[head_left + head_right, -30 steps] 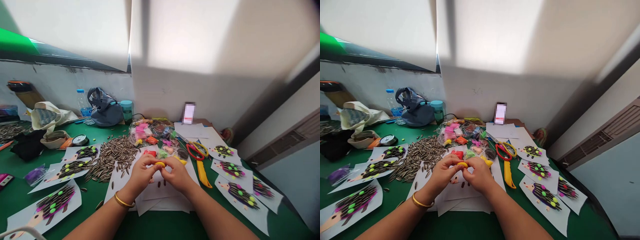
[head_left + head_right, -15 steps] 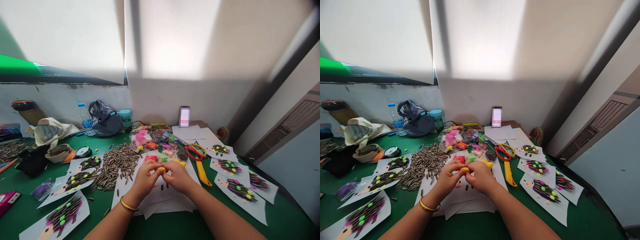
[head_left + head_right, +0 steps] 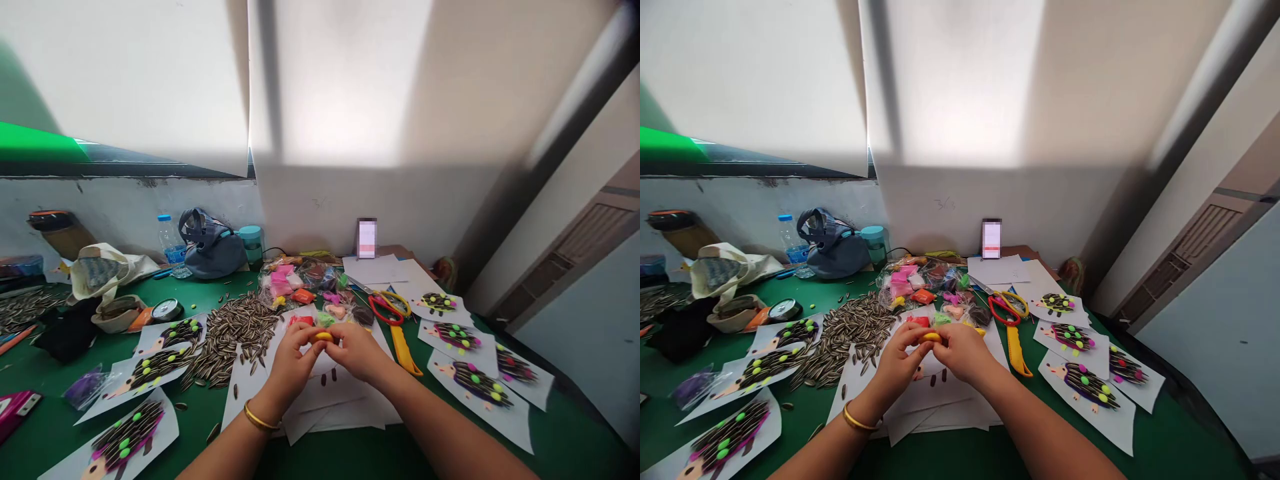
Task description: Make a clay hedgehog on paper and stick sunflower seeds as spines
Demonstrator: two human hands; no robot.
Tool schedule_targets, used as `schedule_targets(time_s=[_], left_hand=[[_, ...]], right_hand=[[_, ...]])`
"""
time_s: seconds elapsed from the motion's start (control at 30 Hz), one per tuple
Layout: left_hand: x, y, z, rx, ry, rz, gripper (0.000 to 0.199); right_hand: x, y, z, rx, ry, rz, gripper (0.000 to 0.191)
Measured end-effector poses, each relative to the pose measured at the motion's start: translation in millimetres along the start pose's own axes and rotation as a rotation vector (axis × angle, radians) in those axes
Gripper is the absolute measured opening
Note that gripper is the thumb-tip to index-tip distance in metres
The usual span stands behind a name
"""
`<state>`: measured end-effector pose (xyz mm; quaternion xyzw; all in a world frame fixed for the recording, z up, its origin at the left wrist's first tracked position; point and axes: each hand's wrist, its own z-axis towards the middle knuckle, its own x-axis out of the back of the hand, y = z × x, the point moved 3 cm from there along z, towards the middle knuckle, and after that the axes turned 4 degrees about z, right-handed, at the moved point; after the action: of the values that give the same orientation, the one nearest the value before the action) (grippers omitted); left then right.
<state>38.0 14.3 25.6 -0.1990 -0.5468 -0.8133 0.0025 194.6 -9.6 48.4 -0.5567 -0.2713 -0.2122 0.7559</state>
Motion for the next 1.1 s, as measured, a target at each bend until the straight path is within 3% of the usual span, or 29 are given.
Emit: schedule_targets(time_s=[0.13, 0.2, 0.33, 0.43, 0.53, 0.6, 0.67, 0.77, 0.9, 1.0, 1.1], left_hand=[[1.0, -2, 1, 0.028, 0.029, 0.033, 0.018], [-0.2, -3, 0, 0.104, 0.045, -0.057, 0.021], [-7.0, 0, -4, 0.251, -0.020, -0.197, 0.034], [-7.8, 5, -5, 0.201, -0.048, -0.136, 0.042], [-6.4, 7, -5, 0.132, -0.060, -0.046, 0.026], [-5.6, 6, -5, 0.156, -0.037, -0.039, 0.020], [-5.9, 6, -7, 0.210, -0.001, -0.088, 0.023], [-8.8, 8, -9, 0.239, 0.006, -0.193, 0.030], [-10.5, 14, -10, 0.100, -0.029, -0.125, 0.042], [-9.9, 15, -9, -0.035, -0.036, 0.026, 0.030], [-7.2, 9, -8, 0.010, 0.023, 0.021, 0.019]], right_hand=[[-4, 2, -4, 0.010, 0.025, -0.015, 0.012], [-4, 4, -7, 0.030, 0.034, 0.107, 0.007], [1, 11, -10, 0.046, 0.027, 0.327, 0.018], [4, 13, -11, 0.039, 0.052, 0.276, 0.018], [3, 10, -13, 0.069, 0.063, 0.122, 0.016], [1, 7, -15, 0.074, 0.064, 0.090, 0.017], [0, 7, -17, 0.049, 0.058, 0.147, 0.009], [0, 10, -17, 0.023, 0.022, 0.244, 0.028], [5, 16, -13, 0.045, 0.044, 0.245, 0.022], [5, 17, -12, 0.061, 0.062, 0.180, 0.019], [3, 14, -14, 0.059, 0.071, 0.167, 0.015]])
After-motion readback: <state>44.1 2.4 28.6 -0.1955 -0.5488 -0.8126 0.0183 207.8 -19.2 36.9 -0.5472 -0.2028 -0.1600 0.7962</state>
